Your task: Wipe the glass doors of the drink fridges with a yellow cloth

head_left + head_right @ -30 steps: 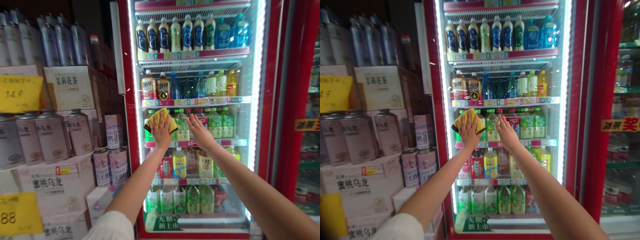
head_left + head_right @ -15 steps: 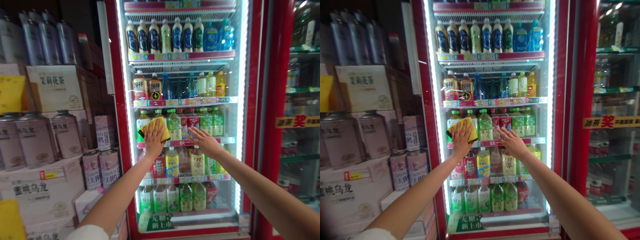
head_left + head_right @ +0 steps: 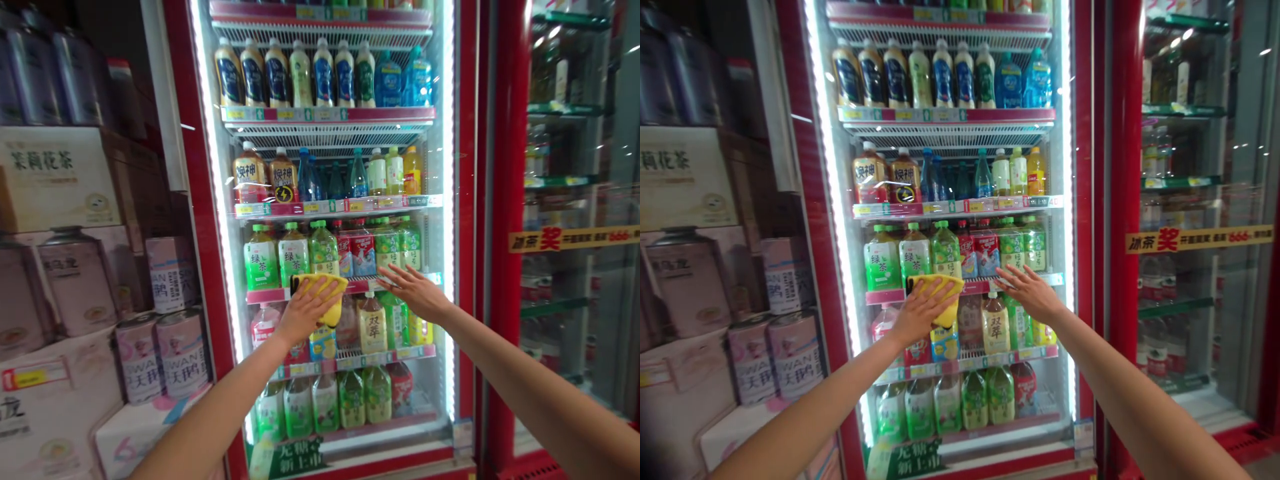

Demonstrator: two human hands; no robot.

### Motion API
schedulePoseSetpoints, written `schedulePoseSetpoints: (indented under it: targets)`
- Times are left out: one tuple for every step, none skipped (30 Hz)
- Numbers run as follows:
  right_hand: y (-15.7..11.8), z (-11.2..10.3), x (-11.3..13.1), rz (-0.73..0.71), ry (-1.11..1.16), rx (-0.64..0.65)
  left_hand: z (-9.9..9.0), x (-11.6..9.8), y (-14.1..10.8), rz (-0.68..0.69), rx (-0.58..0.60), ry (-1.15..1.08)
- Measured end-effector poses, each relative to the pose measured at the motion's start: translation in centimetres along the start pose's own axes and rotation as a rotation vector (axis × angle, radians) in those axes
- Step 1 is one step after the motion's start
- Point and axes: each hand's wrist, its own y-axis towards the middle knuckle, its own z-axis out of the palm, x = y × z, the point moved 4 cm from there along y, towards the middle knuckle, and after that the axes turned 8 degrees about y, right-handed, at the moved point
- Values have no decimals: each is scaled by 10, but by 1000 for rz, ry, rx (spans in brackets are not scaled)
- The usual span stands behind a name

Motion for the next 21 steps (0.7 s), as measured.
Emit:
schedulePoseSetpoints:
  targets:
    - [-6, -1, -9, 37, -6, -10, -5, 7, 16, -142, -14, 6]
    - [-10, -1, -17, 75, -12, -23, -10, 12, 34, -302, -33, 8]
    - [-13, 0, -22, 108, -17, -37, -14, 13, 53, -421, -54, 5]
    - [-15, 2, -25, 133, -21, -52, -17, 8, 70, -496, -72, -1]
    - [-16, 5, -26, 148, -24, -65, -18, 0, 86, -529, -77, -7]
    - [-17, 8, -26, 157, -25, -78, -17, -12, 97, -519, -72, -13]
    - [-16, 11, -25, 163, -24, -90, -14, -26, 104, -472, -57, -17]
    - [-16, 13, -24, 168, -23, -100, -8, -41, 106, -399, -36, -20]
    - [-15, 14, -24, 169, -20, -106, -2, -55, 102, -314, -11, -21]
    - [-15, 14, -24, 166, -16, -106, 4, -68, 95, -222, 13, -21]
    - [-16, 13, -25, 159, -11, -100, 10, -78, 84, -142, 34, -22]
    - [-17, 11, -26, 145, -5, -88, 15, -85, 73, -55, 49, -28]
    - [-20, 8, -29, 127, 1, -73, 17, -88, 62, 27, 60, -35]
    - [-24, 6, -32, 109, 4, -57, 17, -88, 54, 95, 66, -44]
    - [-28, 3, -35, 94, 3, -41, 15, -85, 50, 124, 70, -51]
    - [-34, 2, -38, 88, -4, -28, 11, -78, 51, 105, 77, -52]
    - [-41, 1, -42, 95, -17, -20, 6, -69, 57, 30, 78, -48]
    - [-48, 1, -45, 118, -32, -18, 1, -59, 68, -87, 73, -42]
    - [-55, 2, -49, 152, -46, -19, -6, -49, 82, -241, 59, -34]
    - [-61, 4, -52, 193, -55, -25, -11, -42, 97, -367, 44, -36]
    - [-67, 8, -54, 232, -57, -34, -16, -40, 113, -439, 31, -46]
